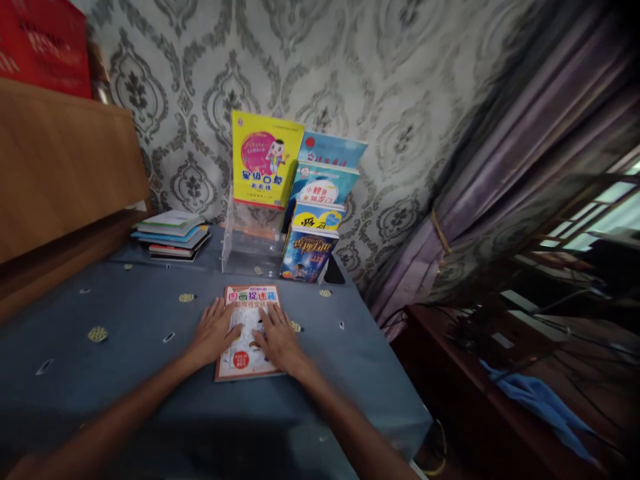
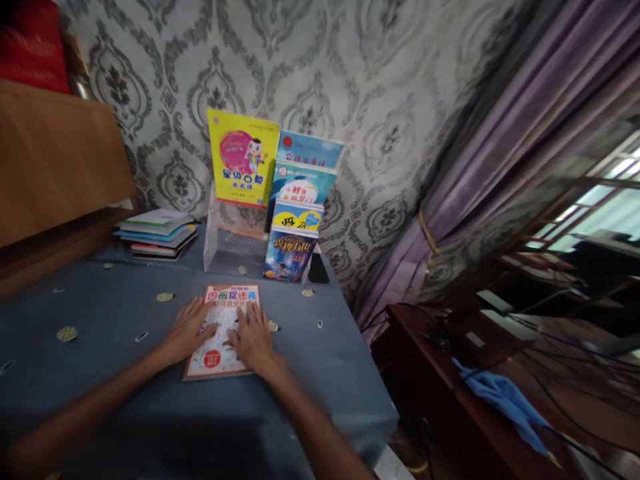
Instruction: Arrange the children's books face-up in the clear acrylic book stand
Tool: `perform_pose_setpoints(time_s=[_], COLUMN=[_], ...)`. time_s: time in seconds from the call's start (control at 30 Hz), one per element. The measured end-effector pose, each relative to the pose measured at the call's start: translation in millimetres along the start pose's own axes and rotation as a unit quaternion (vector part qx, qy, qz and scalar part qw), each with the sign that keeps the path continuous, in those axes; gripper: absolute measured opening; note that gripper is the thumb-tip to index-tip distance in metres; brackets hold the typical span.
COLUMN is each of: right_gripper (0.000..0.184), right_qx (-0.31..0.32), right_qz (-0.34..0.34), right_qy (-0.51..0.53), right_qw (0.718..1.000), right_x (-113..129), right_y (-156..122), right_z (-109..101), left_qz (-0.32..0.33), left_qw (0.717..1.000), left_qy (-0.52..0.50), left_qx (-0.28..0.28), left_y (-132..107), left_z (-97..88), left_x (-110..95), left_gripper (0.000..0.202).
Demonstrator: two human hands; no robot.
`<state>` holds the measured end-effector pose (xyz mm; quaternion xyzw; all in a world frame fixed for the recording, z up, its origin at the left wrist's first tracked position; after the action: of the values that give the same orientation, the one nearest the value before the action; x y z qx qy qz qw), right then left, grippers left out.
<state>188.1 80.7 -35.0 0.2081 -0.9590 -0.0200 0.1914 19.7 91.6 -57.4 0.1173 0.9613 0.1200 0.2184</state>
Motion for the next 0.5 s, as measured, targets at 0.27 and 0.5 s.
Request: perform_pose_setpoints(time_s=[0.27, 0.5], right_gripper=[0.06, 0.051], right_qx=[-0.052, -0.122], right_qz=[-0.029, -0.046], right_qy=[0.044, 0.106], right_qw=[0.997, 0.986], right_x=[-24.7, -40.3], right_y=[6.2, 9.5], right_z=[12.0, 13.3], left_qz=[-0.186, -0.338], left_qw=[0.851, 0.677], left_qy=[-0.48, -0.646], left_qx=[-0.102, -0.102], left_y=[13.1, 18.2], left_z=[-10.0, 0.9], left_x=[20.1, -7.0], left_gripper=[0.048, 0.04])
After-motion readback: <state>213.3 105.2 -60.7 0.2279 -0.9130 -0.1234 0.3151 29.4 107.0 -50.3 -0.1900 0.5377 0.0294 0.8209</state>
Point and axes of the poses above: each hand's wrist, its own y-axis towards the middle knuckle, its own z-axis out of the palm, x = y × z, the point moved 7 cm from there along y, towards the middle knuckle, and after that the axes turned 1 degree about z, right-handed, at the moved point
